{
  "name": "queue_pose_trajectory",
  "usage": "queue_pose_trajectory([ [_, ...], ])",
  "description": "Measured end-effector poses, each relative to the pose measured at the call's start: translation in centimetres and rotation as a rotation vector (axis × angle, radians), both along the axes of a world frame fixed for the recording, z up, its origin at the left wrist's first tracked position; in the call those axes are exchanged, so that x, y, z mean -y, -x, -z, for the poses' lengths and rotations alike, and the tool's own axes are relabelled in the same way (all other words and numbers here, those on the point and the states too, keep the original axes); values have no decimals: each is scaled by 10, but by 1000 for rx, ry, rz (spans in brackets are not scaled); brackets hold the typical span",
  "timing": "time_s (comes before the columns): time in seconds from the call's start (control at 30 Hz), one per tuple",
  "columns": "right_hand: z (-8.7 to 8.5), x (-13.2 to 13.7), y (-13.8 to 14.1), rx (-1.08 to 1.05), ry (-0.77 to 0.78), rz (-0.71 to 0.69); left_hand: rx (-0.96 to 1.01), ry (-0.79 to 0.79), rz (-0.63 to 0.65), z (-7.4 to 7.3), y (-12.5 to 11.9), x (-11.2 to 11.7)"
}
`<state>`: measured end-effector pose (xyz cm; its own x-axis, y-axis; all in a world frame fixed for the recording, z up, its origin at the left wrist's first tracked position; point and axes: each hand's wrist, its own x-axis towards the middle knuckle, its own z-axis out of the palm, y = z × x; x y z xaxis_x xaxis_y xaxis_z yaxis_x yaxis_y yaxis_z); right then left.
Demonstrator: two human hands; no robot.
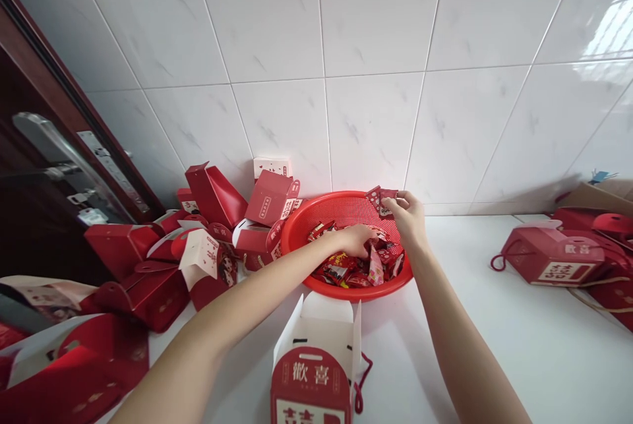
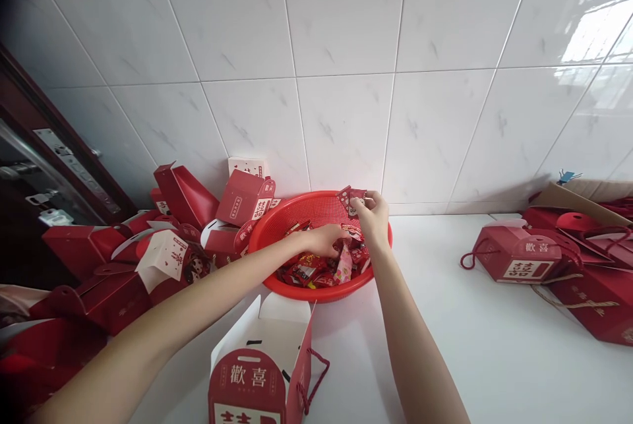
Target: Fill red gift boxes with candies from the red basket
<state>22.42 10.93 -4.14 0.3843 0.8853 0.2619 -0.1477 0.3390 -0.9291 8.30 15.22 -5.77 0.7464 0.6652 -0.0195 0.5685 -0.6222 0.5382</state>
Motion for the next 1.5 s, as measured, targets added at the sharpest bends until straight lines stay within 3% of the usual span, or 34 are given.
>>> queue_pose_trajectory([
  [0.13,-1,0,0,-14,0,-30,-110,-7,-44,7,-8,-4],
  [0.33,2,-3,-3,-75,-6,-72,-97,26,-139,-1,12,-13],
  [0.53,0,-6,-4,-173,27,-26,204,10,-292,-11,29,-25],
  [0.77,1,-8,-7,-250,26,-25,554,96,-389,-8,33,-36],
  [0.97,5,-11,-7,-271,40,-151,792,263,-360,-11,30,-34],
  [1.2,9,-13,-8,-272,81,-282,922,455,-297,-18,28,-27],
  [1.5,7,-11,-4,-225,23,-216,975,586,-272,-27,29,-24],
])
